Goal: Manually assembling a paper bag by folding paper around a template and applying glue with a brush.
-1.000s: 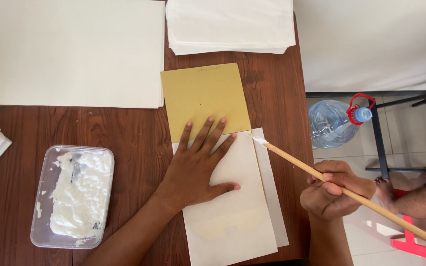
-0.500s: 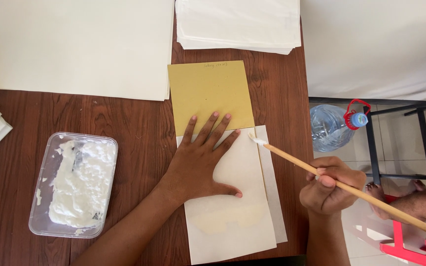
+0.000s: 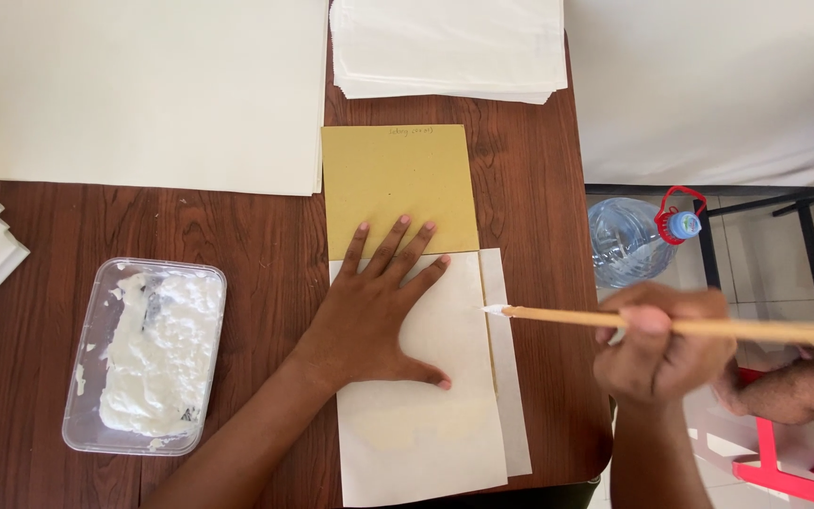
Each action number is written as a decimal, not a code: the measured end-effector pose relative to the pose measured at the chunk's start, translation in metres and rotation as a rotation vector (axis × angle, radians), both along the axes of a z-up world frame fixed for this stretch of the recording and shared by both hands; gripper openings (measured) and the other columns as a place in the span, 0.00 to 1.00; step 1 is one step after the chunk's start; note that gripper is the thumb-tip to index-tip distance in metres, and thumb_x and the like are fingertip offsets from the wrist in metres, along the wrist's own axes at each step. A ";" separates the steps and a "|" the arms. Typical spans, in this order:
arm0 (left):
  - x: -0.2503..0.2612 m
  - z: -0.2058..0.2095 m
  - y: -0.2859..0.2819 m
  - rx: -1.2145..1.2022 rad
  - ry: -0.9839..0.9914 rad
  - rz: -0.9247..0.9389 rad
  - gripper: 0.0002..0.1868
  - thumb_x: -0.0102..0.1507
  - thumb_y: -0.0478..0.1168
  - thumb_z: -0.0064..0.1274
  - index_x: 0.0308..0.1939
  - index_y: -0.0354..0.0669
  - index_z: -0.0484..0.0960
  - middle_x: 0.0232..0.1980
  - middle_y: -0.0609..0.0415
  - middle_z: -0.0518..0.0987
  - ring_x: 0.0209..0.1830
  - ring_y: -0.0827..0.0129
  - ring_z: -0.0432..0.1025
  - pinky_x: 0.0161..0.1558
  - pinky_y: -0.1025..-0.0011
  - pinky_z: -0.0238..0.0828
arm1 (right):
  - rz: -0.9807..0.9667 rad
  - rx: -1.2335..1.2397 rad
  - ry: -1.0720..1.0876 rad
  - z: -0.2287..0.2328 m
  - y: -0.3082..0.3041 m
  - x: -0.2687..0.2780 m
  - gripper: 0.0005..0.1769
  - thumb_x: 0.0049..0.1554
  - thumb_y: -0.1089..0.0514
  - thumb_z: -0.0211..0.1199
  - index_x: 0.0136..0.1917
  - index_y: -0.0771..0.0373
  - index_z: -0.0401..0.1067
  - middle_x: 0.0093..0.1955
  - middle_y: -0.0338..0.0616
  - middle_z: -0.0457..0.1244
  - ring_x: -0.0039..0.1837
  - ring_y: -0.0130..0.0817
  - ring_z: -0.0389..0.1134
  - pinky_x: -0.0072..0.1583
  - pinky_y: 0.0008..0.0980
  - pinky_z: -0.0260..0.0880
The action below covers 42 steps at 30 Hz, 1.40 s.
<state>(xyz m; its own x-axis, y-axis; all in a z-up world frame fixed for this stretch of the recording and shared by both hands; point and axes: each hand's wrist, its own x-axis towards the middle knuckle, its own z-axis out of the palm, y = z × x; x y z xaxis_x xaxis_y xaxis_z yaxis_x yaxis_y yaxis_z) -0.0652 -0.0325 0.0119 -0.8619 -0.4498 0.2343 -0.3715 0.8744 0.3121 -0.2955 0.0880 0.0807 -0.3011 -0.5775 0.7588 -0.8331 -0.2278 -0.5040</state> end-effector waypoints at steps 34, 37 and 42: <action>-0.016 0.008 0.010 0.068 -0.273 0.169 0.39 0.64 0.70 0.41 0.77 0.67 0.60 0.84 0.56 0.49 0.84 0.52 0.39 0.76 0.35 0.21 | 0.345 -0.007 0.179 -0.010 0.005 -0.018 0.19 0.66 0.54 0.48 0.34 0.62 0.62 0.20 0.35 0.54 0.19 0.32 0.51 0.25 0.25 0.58; -0.016 0.009 0.010 0.076 -0.269 0.167 0.39 0.64 0.71 0.41 0.77 0.67 0.60 0.84 0.56 0.49 0.84 0.53 0.39 0.76 0.35 0.21 | 0.353 -0.065 0.098 -0.020 0.002 -0.024 0.20 0.67 0.52 0.46 0.36 0.65 0.60 0.21 0.37 0.54 0.20 0.32 0.52 0.26 0.24 0.58; -0.016 0.010 0.011 0.086 -0.291 0.165 0.44 0.61 0.76 0.41 0.77 0.67 0.59 0.85 0.57 0.47 0.85 0.53 0.36 0.77 0.37 0.17 | 0.373 -0.061 0.006 -0.023 -0.020 -0.018 0.22 0.68 0.50 0.48 0.34 0.63 0.60 0.23 0.36 0.55 0.22 0.29 0.52 0.27 0.22 0.57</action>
<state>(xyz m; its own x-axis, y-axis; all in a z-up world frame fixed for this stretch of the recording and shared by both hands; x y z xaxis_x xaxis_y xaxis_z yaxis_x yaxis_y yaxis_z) -0.0811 -0.0214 0.0222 -0.8008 -0.5964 -0.0555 -0.5903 0.7700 0.2422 -0.3135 0.0677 0.0574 -0.0740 -0.6000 0.7965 -0.6899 -0.5459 -0.4753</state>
